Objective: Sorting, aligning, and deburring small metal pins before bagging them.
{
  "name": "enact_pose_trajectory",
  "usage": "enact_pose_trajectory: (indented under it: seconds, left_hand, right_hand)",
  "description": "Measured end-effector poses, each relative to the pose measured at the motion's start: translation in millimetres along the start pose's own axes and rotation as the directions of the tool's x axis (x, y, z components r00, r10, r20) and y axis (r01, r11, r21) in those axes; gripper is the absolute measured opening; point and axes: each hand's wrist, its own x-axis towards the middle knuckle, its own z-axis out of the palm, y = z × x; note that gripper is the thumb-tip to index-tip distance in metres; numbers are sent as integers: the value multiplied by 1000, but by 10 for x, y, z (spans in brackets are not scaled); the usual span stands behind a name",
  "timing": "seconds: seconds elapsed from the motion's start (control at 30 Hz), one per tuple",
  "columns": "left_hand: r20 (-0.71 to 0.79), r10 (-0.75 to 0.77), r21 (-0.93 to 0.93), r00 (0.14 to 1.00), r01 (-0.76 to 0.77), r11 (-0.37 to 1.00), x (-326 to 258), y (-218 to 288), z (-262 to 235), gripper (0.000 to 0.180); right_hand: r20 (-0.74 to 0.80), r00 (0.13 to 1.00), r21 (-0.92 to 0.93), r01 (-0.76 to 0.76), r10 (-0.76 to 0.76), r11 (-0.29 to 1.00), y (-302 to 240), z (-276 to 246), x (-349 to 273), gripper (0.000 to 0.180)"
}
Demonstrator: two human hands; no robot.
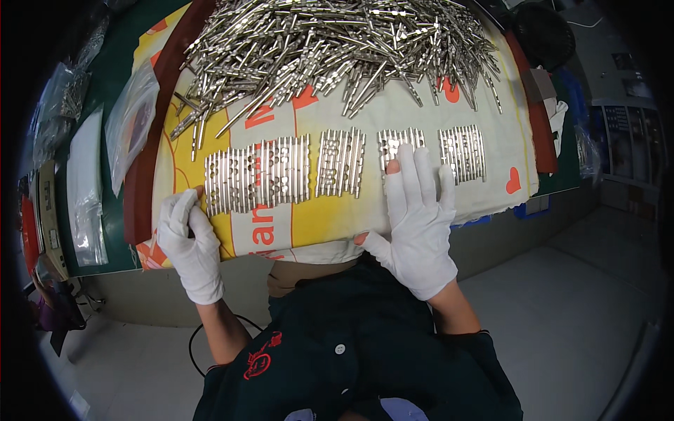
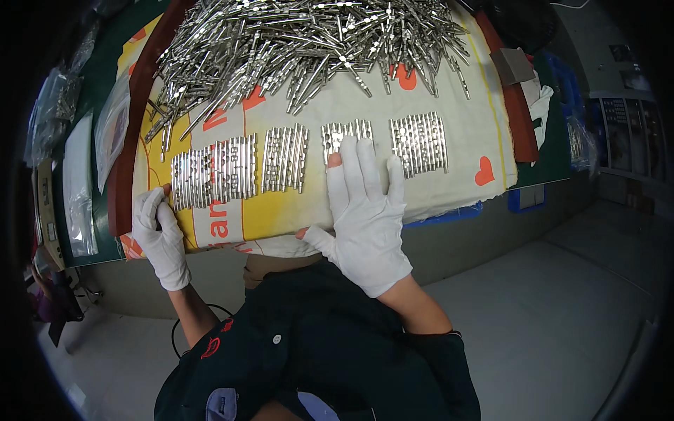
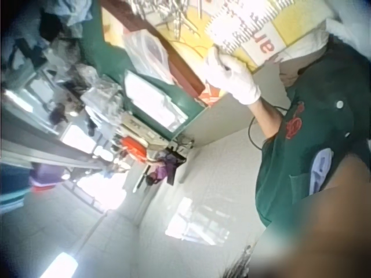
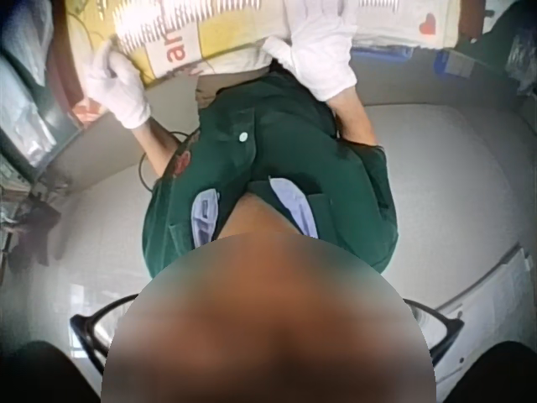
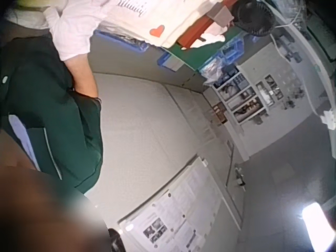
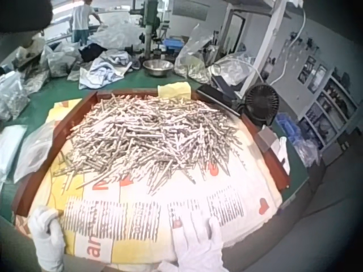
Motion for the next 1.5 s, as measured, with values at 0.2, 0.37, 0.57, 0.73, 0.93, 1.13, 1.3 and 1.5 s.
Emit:
enact_pose_trajectory:
  seconds: [0.2,0.37,0.57,0.73,0.93,1.13,1.3,1.5]
  left_hand:
    - [9,-21,-12,1000,21,1000,-25,-18,-25,21]
    - [23,-10,2,1000,10,1000,-13,-13,-37,23]
    - [17,-6,5,1000,6,1000,-35,-51,-34,23]
    - [18,7,-4,1000,-7,1000,-27,-51,-2,24]
    - [21,11,45,1000,-12,999,-36,-84,-30,23]
    - [19,12,58,1000,-13,998,-35,-71,-17,21]
    - [16,16,54,1000,-17,998,-40,-88,-9,21]
    - [24,-5,50,1000,4,999,-50,-91,-13,22]
  right_hand:
    - [-111,994,-16,-21,19,1000,269,-73,-47,88]
    - [-182,974,-117,-159,136,980,614,-109,-207,88]
    - [-181,970,-128,-187,163,974,647,-92,-245,90]
    - [-135,972,-123,-208,191,970,638,-105,-219,95]
    - [-128,976,-126,-192,176,973,626,-118,-180,95]
    - [-111,981,-130,-176,162,976,631,-136,-152,97]
    - [-37,992,-131,-127,123,983,563,-122,-121,98]
    - [-68,995,-28,-79,77,997,507,-147,-90,99]
